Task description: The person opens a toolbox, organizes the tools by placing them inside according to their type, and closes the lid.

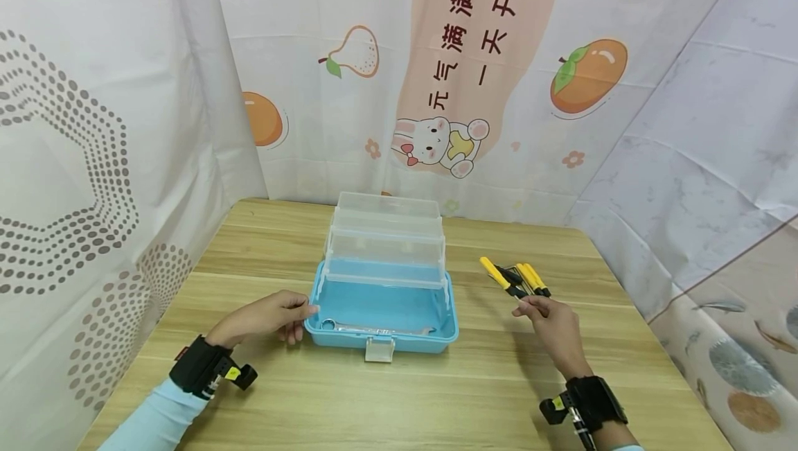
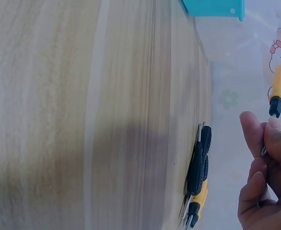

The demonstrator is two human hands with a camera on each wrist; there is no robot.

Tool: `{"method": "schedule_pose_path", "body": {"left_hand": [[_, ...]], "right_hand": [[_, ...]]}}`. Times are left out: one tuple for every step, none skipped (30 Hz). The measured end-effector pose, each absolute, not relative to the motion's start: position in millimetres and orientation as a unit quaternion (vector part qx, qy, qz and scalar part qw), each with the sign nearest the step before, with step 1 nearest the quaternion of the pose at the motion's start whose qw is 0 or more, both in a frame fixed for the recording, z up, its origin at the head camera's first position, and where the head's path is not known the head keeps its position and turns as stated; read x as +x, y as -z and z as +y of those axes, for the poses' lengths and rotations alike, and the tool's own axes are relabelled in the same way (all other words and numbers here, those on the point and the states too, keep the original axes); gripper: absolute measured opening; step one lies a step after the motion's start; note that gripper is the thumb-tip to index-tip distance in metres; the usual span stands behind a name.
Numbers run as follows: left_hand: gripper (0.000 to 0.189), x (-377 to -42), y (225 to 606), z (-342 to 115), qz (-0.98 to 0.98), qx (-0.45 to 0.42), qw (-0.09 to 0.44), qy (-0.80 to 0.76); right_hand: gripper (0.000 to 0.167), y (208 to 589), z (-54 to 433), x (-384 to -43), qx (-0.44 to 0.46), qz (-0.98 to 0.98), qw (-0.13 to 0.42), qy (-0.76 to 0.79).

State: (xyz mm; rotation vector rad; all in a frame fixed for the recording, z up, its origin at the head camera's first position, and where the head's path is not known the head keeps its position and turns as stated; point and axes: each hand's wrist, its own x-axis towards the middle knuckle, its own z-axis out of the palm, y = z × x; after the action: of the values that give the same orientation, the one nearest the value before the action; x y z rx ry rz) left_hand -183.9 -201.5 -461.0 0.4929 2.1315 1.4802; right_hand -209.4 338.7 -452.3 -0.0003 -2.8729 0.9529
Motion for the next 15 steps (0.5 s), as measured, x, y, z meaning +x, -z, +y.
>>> {"method": "schedule_pose_path", "body": {"left_hand": [[0.038, -183.8, 460.9, -201.5, 0.782, 0.181, 0.247, -0.543], [0.038, -183.7, 460.8, -201.5, 0.782, 0.181, 0.247, -0.543], [0.038, -183.6, 460.6, -201.5, 0.782, 0.18, 0.247, -0.543], [0.038, -183.4, 460.5, -201.5, 0.783, 0.18, 0.246, -0.542], [0.038, -183.4, 460.3, -201.5, 0.783, 0.18, 0.246, -0.542], [0.038, -183.3, 460.2, -201.4, 0.784, 0.18, 0.246, -0.541], [0.038, -183.3, 460.2, -201.3, 0.784, 0.181, 0.246, -0.541], [0.038, -183.3, 460.0, -201.3, 0.784, 0.181, 0.246, -0.541], [0.038, -183.2, 459.8, -201.2, 0.783, 0.18, 0.247, -0.541], [0.037, -183.2, 459.8, -201.2, 0.783, 0.18, 0.247, -0.542], [0.037, -183.2, 459.8, -201.1, 0.782, 0.179, 0.248, -0.543], [0.037, -183.3, 459.8, -201.1, 0.782, 0.178, 0.249, -0.543], [0.037, -183.3, 459.9, -201.1, 0.782, 0.177, 0.249, -0.543], [0.037, -183.4, 459.9, -201.2, 0.781, 0.178, 0.249, -0.544], [0.037, -183.5, 460.0, -201.2, 0.781, 0.178, 0.25, -0.544]], "right_hand": [[0.038, 451.8, 338.3, -209.6, 0.0, -0.948, 0.058, -0.313], [0.038, 451.6, 337.8, -209.5, 0.001, -0.948, 0.058, -0.314], [0.038, 451.6, 337.2, -209.4, 0.003, -0.947, 0.058, -0.315], [0.038, 451.3, 336.6, -209.3, 0.003, -0.947, 0.058, -0.316], [0.038, 451.0, 335.9, -208.9, 0.003, -0.947, 0.057, -0.316], [0.038, 451.0, 335.2, -208.6, 0.003, -0.947, 0.057, -0.315], [0.038, 450.4, 334.1, -207.9, 0.003, -0.947, 0.056, -0.317], [0.038, 449.8, 333.1, -207.4, 0.003, -0.946, 0.056, -0.318], [0.038, 449.4, 332.3, -207.1, 0.003, -0.946, 0.055, -0.32], [0.038, 448.7, 331.4, -206.9, 0.002, -0.946, 0.056, -0.32], [0.037, 448.0, 330.5, -206.6, 0.004, -0.945, 0.057, -0.322], [0.036, 447.3, 329.6, -206.4, 0.006, -0.944, 0.058, -0.325], [0.036, 446.6, 328.9, -206.4, 0.008, -0.944, 0.058, -0.326], [0.035, 446.3, 328.3, -206.5, 0.01, -0.943, 0.059, -0.327], [0.035, 446.1, 327.9, -206.8, 0.012, -0.943, 0.059, -0.328]]}}
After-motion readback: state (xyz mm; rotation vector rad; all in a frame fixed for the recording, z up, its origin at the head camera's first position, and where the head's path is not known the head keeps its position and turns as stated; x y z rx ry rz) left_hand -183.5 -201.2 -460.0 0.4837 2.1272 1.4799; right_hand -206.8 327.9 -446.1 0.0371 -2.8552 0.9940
